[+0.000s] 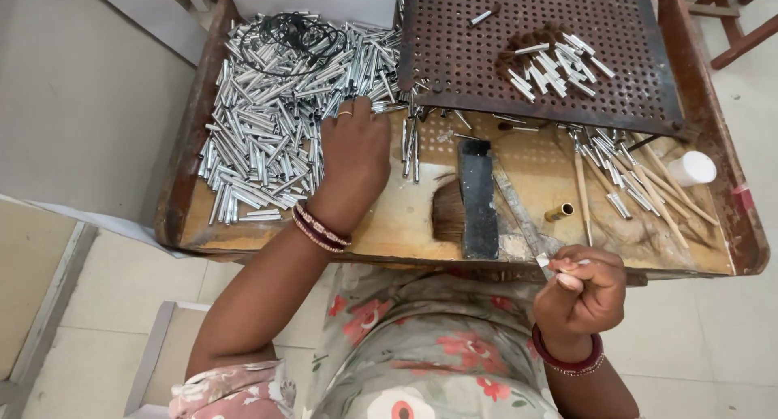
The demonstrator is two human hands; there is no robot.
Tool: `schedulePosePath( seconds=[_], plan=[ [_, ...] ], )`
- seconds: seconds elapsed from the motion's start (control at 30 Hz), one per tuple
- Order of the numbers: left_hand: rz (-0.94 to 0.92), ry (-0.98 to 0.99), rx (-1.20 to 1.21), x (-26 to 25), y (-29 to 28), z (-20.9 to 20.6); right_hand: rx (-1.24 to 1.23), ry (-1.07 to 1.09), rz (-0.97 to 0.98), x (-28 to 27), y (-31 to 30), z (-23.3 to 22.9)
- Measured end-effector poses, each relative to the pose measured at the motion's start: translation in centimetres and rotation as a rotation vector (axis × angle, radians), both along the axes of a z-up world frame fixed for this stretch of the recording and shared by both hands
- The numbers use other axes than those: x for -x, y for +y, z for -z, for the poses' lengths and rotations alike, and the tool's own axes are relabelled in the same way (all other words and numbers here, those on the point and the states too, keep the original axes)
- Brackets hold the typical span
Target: Assembling small metal tubes with brush inserts at a manufacturing workbench.
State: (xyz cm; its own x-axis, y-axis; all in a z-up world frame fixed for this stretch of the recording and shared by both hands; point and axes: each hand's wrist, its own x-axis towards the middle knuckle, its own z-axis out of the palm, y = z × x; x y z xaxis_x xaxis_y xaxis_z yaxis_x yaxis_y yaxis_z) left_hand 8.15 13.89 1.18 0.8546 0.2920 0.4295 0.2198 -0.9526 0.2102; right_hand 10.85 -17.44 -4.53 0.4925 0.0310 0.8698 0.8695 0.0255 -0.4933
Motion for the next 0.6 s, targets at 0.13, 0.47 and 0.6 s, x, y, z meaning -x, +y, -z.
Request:
schedulePosePath(
  seconds=[0.13,0.47,0.6],
  plan=[
    [-0.007,0.077,-0.052,-1.5,0.9,1.8,0.055,-0.006,0.046,0.4,-0.5,-0.7],
    [0.403,-0.122,0.325,5.5,-9.2,-1.3,0.17,0.245,-0.076,2.6,-1.0,-2.5],
    [0.769,-0.467,0.61,7.9,-13.8,-1.2,0.005,0.523,-0.388,3.2,-2.0,-2.4]
  ],
)
